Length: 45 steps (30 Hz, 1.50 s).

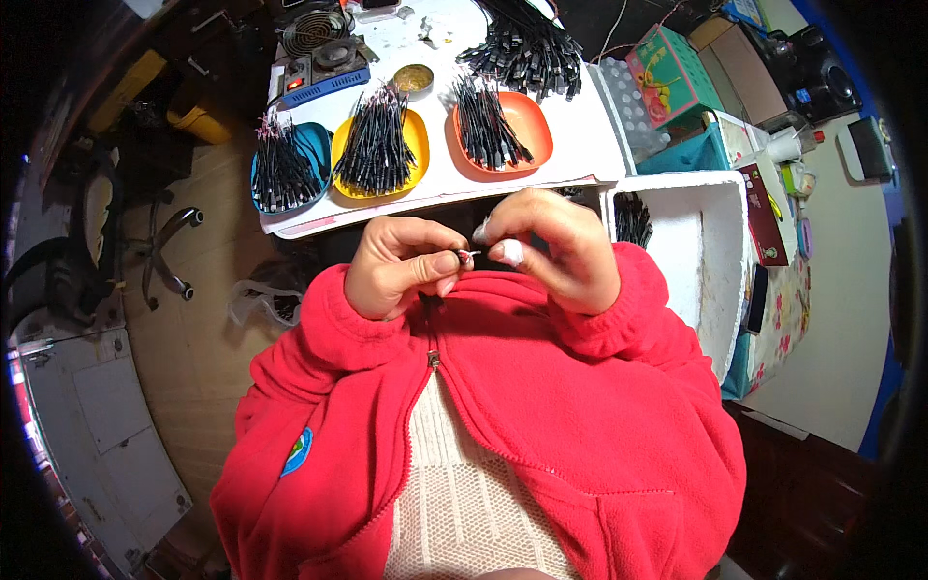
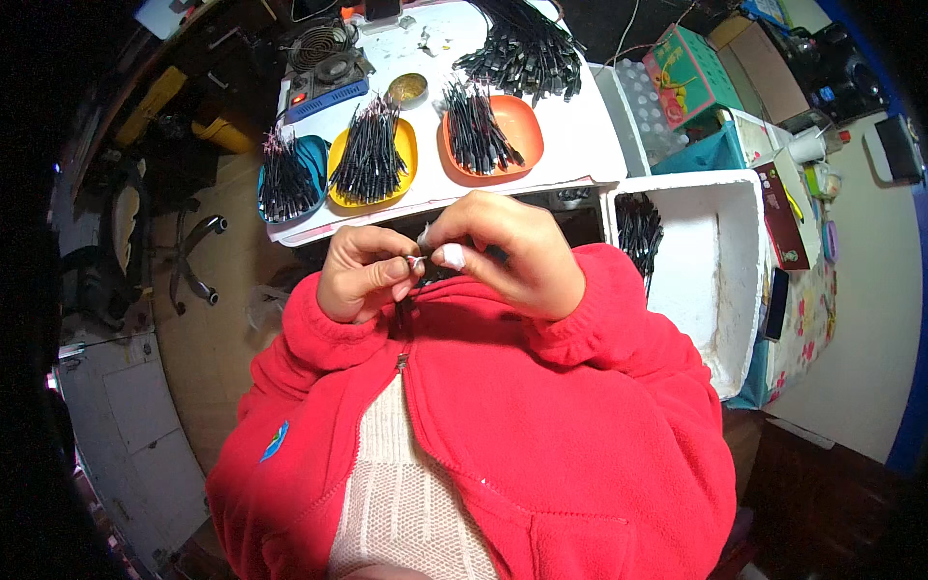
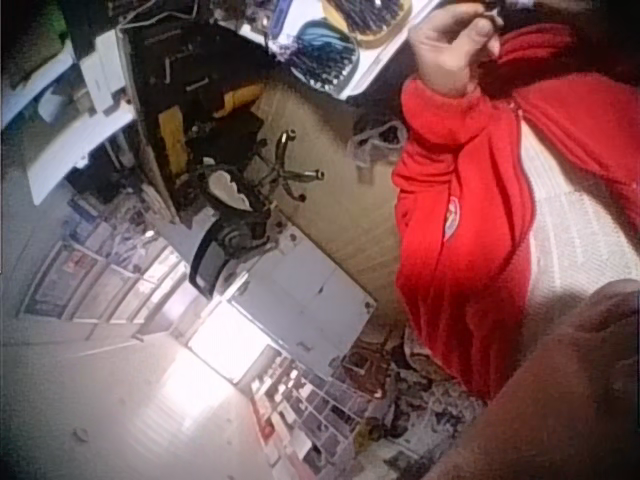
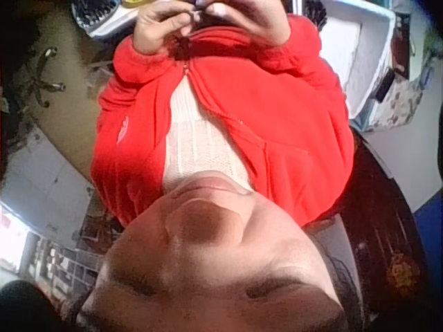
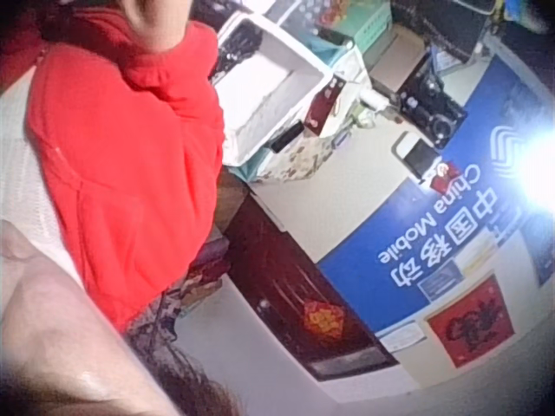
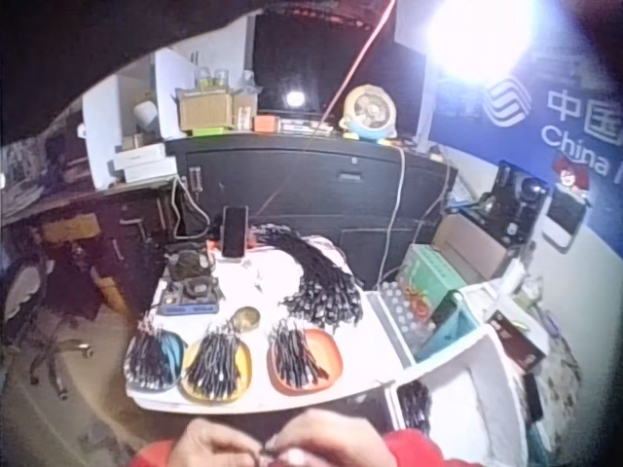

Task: The person repeatedly picks black wire-like components from trays, strips or adjusts the ends by hand, and places them back into the trays. The process is continuous and repetitive, with no visible tools used.

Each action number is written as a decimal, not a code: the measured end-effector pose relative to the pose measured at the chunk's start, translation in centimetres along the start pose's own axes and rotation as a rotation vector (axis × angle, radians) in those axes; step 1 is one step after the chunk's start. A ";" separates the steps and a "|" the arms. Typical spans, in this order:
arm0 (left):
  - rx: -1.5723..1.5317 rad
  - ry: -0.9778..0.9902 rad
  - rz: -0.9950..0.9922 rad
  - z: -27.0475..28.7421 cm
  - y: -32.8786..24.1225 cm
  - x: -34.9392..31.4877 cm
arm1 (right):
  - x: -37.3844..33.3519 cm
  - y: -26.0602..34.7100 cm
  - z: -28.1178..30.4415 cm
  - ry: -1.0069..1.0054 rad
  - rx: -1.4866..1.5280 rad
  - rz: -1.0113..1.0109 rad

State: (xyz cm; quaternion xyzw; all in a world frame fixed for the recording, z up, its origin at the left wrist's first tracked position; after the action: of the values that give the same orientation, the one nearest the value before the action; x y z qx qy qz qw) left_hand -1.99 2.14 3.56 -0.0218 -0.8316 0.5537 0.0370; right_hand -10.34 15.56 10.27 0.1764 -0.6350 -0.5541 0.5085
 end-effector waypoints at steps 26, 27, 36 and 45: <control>-0.153 0.016 -0.004 -0.9 -0.6 2.5 | 1.8 0.5 0.5 -0.072 0.035 0.295; 0.061 -0.036 -0.080 -0.4 -1.4 2.3 | 1.8 0.1 0.5 -0.113 0.074 0.285; 0.265 -0.192 -0.105 1.5 -2.0 1.9 | 2.7 -2.1 0.7 -0.055 0.021 0.193; 0.158 -0.189 0.087 2.8 -1.7 4.1 | 3.4 -5.8 1.5 -0.215 0.198 0.033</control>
State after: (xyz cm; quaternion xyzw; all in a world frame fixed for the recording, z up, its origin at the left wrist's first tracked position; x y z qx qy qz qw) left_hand -6.29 -0.78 4.18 -0.0024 -0.7834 0.6182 -0.0639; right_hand -14.99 11.81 6.84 0.1546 -0.7402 -0.4961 0.4266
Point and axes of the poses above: each hand's wrist, its own x-axis towards the middle knuckle, its own z-axis out of the back of the hand, y = z × x, the point moved 6 cm from there along x, towards the middle knuckle, and after that the axes turned 13 degrees about x, right-handed, at the moved point
